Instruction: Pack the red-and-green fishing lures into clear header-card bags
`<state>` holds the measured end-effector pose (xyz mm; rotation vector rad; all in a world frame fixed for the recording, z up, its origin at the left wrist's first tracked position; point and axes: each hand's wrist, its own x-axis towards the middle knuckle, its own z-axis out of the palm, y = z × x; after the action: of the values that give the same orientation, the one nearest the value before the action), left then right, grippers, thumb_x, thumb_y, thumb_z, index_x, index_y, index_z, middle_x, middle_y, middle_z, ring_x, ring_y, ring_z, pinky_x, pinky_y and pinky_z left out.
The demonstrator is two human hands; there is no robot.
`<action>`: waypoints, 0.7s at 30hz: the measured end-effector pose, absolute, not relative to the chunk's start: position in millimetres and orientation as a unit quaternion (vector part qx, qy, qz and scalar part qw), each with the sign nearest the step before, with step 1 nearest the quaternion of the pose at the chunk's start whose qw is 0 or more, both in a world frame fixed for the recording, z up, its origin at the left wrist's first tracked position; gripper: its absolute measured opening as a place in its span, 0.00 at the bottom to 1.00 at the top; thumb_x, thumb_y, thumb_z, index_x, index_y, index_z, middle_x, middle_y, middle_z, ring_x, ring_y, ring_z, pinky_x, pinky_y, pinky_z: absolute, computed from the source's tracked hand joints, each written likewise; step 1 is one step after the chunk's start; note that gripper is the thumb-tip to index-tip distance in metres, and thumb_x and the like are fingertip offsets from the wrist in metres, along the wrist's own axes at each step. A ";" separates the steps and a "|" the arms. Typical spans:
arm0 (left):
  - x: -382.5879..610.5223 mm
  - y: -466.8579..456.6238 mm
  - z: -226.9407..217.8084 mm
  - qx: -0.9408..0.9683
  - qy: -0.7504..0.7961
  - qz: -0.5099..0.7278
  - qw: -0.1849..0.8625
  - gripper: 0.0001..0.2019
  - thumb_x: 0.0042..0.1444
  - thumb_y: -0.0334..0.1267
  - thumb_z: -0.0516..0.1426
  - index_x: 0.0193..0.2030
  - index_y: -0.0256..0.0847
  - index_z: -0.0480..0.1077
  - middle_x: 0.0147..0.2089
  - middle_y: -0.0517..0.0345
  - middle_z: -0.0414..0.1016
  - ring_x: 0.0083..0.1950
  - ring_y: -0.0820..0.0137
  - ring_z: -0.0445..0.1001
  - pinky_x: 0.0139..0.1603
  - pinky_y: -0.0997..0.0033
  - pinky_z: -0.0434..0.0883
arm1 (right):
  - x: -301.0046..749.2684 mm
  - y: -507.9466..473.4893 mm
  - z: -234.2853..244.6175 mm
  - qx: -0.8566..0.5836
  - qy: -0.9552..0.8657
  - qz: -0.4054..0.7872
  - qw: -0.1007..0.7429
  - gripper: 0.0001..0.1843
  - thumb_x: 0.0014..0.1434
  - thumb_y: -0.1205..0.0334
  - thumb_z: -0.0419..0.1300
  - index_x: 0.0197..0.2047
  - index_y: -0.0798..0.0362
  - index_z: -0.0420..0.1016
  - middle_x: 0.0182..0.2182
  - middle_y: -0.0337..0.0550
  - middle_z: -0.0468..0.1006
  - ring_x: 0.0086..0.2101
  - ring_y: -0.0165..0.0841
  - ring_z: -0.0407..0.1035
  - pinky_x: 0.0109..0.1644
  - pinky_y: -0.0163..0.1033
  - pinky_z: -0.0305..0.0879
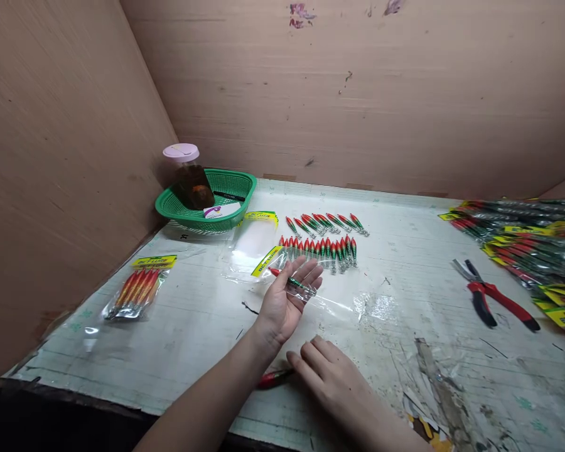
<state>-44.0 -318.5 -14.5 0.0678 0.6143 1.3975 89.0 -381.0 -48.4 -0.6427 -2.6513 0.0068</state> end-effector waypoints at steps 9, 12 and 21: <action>-42.0 -320.5 -11.3 0.019 0.291 0.609 0.738 0.13 0.63 0.38 0.51 0.45 0.32 0.72 0.40 0.48 0.80 0.41 0.66 0.79 0.45 0.67 0.74 | 112.9 -400.5 -42.8 -0.182 -0.961 0.047 0.203 0.10 0.65 0.69 0.47 0.41 0.55 0.70 0.27 0.42 0.71 0.28 0.31 0.63 0.29 0.35 0.62; -41.3 -320.9 -10.9 0.018 0.300 0.604 0.738 0.13 0.63 0.37 0.50 0.45 0.31 0.72 0.41 0.47 0.80 0.41 0.66 0.79 0.44 0.67 0.75 | 137.3 -401.2 -20.1 -0.212 -0.933 0.157 0.245 0.11 0.66 0.65 0.47 0.45 0.52 0.69 0.29 0.41 0.72 0.29 0.27 0.66 0.30 0.29 0.65; -35.4 -329.7 -6.2 0.051 0.246 0.585 0.771 0.15 0.64 0.38 0.48 0.49 0.33 0.71 0.46 0.46 0.79 0.46 0.62 0.77 0.48 0.64 0.74 | 180.5 -367.6 34.3 -0.353 -0.890 0.035 0.288 0.18 0.60 0.72 0.54 0.53 0.53 0.68 0.36 0.47 0.72 0.35 0.30 0.69 0.35 0.33 0.68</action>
<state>-35.4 -329.7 -6.2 0.1101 0.5344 1.2684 180.5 -367.6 34.3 -0.9431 -2.3758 0.0937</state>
